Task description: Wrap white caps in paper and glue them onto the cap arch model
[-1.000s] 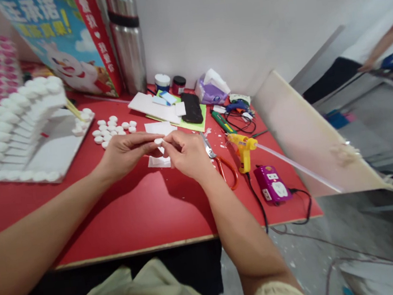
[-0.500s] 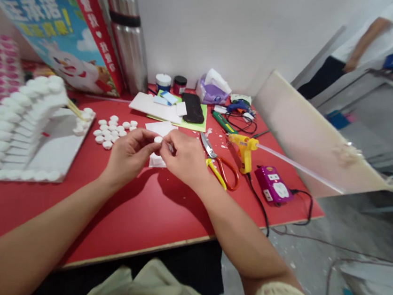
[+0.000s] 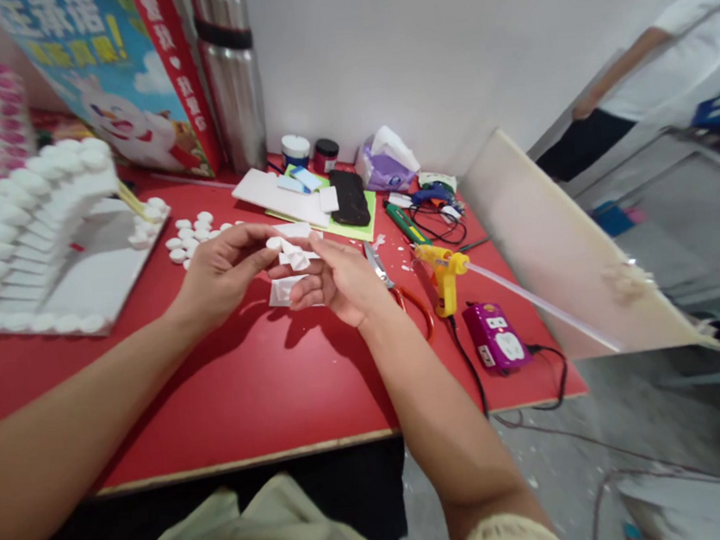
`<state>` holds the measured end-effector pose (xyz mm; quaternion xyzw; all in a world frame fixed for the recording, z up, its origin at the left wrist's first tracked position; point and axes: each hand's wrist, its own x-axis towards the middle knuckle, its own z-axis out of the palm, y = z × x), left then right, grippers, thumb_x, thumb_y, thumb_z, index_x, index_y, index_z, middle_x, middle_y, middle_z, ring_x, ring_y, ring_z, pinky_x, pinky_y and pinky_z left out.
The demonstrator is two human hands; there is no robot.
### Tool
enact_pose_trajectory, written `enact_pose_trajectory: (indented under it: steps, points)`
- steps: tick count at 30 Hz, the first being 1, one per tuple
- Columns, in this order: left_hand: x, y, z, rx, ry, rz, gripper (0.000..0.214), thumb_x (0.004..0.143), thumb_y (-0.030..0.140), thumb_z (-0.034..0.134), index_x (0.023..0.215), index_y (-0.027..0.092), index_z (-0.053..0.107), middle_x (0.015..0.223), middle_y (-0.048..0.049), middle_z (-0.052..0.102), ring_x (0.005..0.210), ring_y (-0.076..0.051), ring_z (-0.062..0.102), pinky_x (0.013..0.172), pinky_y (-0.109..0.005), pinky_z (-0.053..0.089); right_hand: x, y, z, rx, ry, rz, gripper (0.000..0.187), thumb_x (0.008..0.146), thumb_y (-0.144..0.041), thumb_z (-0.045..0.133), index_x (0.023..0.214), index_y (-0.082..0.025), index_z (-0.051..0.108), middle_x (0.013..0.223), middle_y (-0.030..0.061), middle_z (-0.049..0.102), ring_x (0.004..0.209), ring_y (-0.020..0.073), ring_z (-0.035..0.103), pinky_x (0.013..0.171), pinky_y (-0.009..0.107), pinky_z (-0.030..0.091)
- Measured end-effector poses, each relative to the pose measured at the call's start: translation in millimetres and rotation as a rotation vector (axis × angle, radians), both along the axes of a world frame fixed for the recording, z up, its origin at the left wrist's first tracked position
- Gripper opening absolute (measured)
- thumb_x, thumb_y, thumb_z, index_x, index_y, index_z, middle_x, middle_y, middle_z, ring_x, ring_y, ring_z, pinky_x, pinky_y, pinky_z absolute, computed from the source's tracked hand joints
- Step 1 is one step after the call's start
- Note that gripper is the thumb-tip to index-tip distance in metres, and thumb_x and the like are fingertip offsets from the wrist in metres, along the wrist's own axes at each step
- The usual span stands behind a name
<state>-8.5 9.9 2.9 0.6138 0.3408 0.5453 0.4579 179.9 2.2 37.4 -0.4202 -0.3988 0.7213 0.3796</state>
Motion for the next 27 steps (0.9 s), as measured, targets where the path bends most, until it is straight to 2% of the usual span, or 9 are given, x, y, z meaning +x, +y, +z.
enact_pose_trajectory:
  steps: [2, 4, 7, 11, 14, 18, 21, 23, 27]
  points:
    - [0.2, -1.0, 0.9, 0.040, 0.032, 0.009, 0.019, 0.090, 0.026, 0.071, 0.107, 0.017, 0.074, 0.102, -0.0063, 0.077, 0.093, -0.020, 0.071, 0.086, -0.032, 0.056, -0.7, 0.1, -0.5, -0.032, 0.085, 0.023, 0.026, 0.107, -0.036, 0.049, 0.115, -0.018, 0.065, 0.080, 0.0031, 0.076, 0.050, 0.0101, 0.061, 0.047, 0.022, 0.057]
    - [0.6, -1.8, 2.2, 0.079, 0.047, 0.002, 0.020, 0.091, 0.026, 0.070, 0.108, 0.017, 0.075, 0.105, -0.0072, 0.078, 0.091, -0.019, 0.071, 0.085, -0.032, 0.056, -1.5, -1.9, 1.8, -0.069, 0.138, 0.011, 0.019, 0.106, -0.029, 0.050, 0.112, -0.018, 0.065, 0.078, -0.0005, 0.072, 0.046, 0.0065, 0.053, 0.044, 0.017, 0.053]
    - [0.5, -2.6, 4.1, 0.114, 0.075, -0.013, 0.019, 0.091, 0.024, 0.068, 0.107, 0.017, 0.076, 0.106, -0.0081, 0.078, 0.089, -0.019, 0.070, 0.082, -0.032, 0.056, -1.2, -5.0, 7.9, -0.129, 0.188, 0.000, 0.016, 0.106, -0.025, 0.051, 0.106, -0.019, 0.066, 0.071, -0.0053, 0.063, 0.042, 0.0035, 0.043, 0.039, 0.012, 0.047]
    - [-0.2, -2.8, 4.9, 0.105, 0.094, -0.023, 0.019, 0.092, 0.024, 0.068, 0.107, 0.018, 0.076, 0.110, -0.0090, 0.077, 0.091, -0.019, 0.069, 0.083, -0.033, 0.056, 0.5, -5.8, 10.6, -0.131, 0.224, 0.024, 0.017, 0.106, -0.024, 0.053, 0.099, -0.017, 0.067, 0.071, -0.0064, 0.056, 0.043, 0.0020, 0.038, 0.037, 0.011, 0.043]
    - [-0.4, -2.6, 4.4, 0.109, 0.100, -0.022, 0.020, 0.092, 0.025, 0.067, 0.109, 0.017, 0.076, 0.110, -0.0089, 0.077, 0.090, -0.019, 0.069, 0.084, -0.034, 0.056, 0.8, -5.3, 7.1, -0.096, 0.198, 0.021, 0.013, 0.099, -0.031, 0.066, 0.097, -0.018, 0.068, 0.072, -0.0065, 0.055, 0.045, 0.0024, 0.039, 0.039, 0.013, 0.047]
    - [0.5, -2.6, 4.3, 0.107, 0.109, 0.000, 0.019, 0.091, 0.025, 0.069, 0.106, 0.017, 0.077, 0.105, -0.0082, 0.078, 0.091, -0.020, 0.070, 0.085, -0.034, 0.056, -1.1, -6.3, 2.2, 0.014, 0.101, -0.035, 0.028, 0.081, -0.038, 0.087, 0.091, -0.017, 0.072, 0.075, -0.0054, 0.057, 0.048, 0.0031, 0.041, 0.042, 0.019, 0.054]
    - [1.2, -2.7, 4.6, 0.089, 0.091, -0.010, 0.019, 0.090, 0.028, 0.070, 0.104, 0.016, 0.077, 0.099, -0.0077, 0.078, 0.090, -0.020, 0.071, 0.084, -0.033, 0.056, -2.0, -7.5, 1.0, 0.103, 0.031, -0.062, 0.036, 0.071, -0.042, 0.093, 0.089, -0.016, 0.075, 0.074, -0.0049, 0.057, 0.048, 0.0031, 0.042, 0.042, 0.021, 0.055]
    - [1.2, -2.7, 4.9, 0.075, 0.084, -0.020, 0.020, 0.090, 0.030, 0.071, 0.104, 0.016, 0.077, 0.099, -0.0077, 0.078, 0.091, -0.020, 0.071, 0.085, -0.034, 0.055, -1.9, -7.8, 0.6, 0.153, -0.015, -0.073, 0.037, 0.070, -0.043, 0.093, 0.089, -0.016, 0.077, 0.073, -0.0046, 0.058, 0.047, 0.0035, 0.044, 0.042, 0.022, 0.056]
    - [0.5, -2.9, 5.8, 0.060, 0.090, -0.030, 0.021, 0.090, 0.033, 0.072, 0.102, 0.016, 0.077, 0.094, -0.0071, 0.077, 0.089, -0.020, 0.070, 0.084, -0.034, 0.055, -1.3, -8.2, -0.5, 0.234, -0.123, -0.102, 0.035, 0.074, -0.045, 0.090, 0.095, -0.018, 0.081, 0.081, 0.0009, 0.072, 0.049, 0.0061, 0.055, 0.043, 0.022, 0.054]
